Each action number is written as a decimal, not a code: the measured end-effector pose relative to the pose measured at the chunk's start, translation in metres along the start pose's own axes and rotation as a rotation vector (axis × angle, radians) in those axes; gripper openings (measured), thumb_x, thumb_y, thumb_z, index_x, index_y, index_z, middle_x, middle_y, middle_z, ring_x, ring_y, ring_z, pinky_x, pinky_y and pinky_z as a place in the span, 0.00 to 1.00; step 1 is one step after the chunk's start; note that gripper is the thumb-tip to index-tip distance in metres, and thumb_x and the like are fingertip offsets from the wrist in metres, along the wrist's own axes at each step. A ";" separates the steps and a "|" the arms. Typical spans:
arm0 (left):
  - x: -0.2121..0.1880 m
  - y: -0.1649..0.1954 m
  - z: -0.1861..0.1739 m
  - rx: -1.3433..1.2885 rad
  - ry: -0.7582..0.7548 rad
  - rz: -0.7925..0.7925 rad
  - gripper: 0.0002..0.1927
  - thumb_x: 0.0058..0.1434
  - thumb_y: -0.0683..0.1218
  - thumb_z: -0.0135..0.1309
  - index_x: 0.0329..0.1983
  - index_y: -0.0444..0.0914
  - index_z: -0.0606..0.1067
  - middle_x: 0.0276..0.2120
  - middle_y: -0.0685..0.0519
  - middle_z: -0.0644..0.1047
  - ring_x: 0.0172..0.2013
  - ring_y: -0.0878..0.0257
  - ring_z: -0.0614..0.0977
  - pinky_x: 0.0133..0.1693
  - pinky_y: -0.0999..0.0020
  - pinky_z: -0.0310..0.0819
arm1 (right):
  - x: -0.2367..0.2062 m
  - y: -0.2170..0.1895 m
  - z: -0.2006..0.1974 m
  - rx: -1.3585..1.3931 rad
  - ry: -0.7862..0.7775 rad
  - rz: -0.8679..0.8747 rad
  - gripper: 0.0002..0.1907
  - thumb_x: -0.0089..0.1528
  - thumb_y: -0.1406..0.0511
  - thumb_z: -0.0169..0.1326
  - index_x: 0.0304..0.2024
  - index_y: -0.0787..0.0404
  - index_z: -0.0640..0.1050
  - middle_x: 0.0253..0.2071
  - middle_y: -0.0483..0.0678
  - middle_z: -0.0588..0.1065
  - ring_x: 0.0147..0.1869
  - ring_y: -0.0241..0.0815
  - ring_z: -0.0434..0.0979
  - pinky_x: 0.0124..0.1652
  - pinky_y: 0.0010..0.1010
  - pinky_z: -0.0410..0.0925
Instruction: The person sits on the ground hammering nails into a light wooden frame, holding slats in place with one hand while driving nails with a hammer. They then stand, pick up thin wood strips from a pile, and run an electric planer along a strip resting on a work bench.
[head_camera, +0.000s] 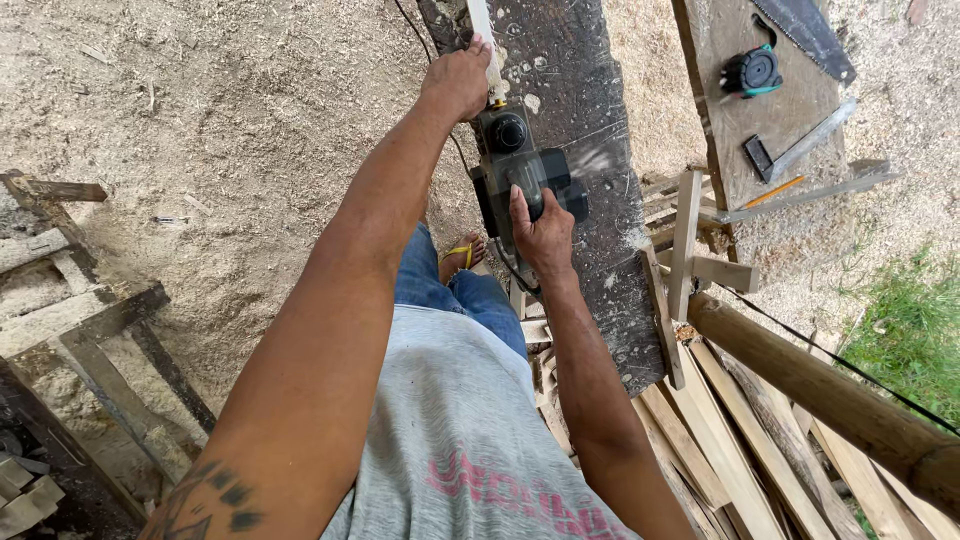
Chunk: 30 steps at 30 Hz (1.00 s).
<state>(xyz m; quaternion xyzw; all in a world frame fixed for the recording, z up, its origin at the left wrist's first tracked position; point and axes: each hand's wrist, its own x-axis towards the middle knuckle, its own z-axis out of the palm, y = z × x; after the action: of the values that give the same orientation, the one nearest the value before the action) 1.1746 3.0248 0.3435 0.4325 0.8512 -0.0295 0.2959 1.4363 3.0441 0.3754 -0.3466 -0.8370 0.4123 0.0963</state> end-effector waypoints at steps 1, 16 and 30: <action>-0.001 0.000 -0.004 0.002 -0.036 -0.005 0.31 0.67 0.36 0.37 0.75 0.35 0.55 0.64 0.42 0.66 0.32 0.56 0.80 0.37 0.60 0.82 | 0.006 -0.003 0.002 -0.001 0.006 -0.020 0.24 0.69 0.51 0.56 0.35 0.67 0.75 0.24 0.57 0.76 0.27 0.52 0.80 0.28 0.40 0.70; 0.087 -0.061 -0.066 -0.034 0.307 0.054 0.42 0.47 0.31 0.46 0.70 0.34 0.61 0.64 0.39 0.66 0.52 0.45 0.76 0.50 0.49 0.75 | 0.043 -0.019 0.009 -0.103 0.018 -0.049 0.22 0.68 0.52 0.57 0.35 0.65 0.76 0.24 0.56 0.77 0.27 0.52 0.82 0.27 0.39 0.73; 0.095 -0.070 -0.084 -0.003 -0.040 -0.008 0.34 0.66 0.41 0.47 0.76 0.39 0.58 0.51 0.41 0.75 0.44 0.51 0.80 0.46 0.56 0.80 | 0.114 -0.040 0.036 -0.038 0.024 -0.004 0.22 0.68 0.53 0.57 0.33 0.65 0.76 0.22 0.54 0.78 0.24 0.49 0.83 0.24 0.36 0.72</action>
<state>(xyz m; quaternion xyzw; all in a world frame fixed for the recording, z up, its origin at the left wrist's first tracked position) 1.0393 3.0752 0.3483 0.4279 0.8468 -0.0380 0.3136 1.3153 3.0802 0.3680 -0.3517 -0.8442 0.3918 0.1003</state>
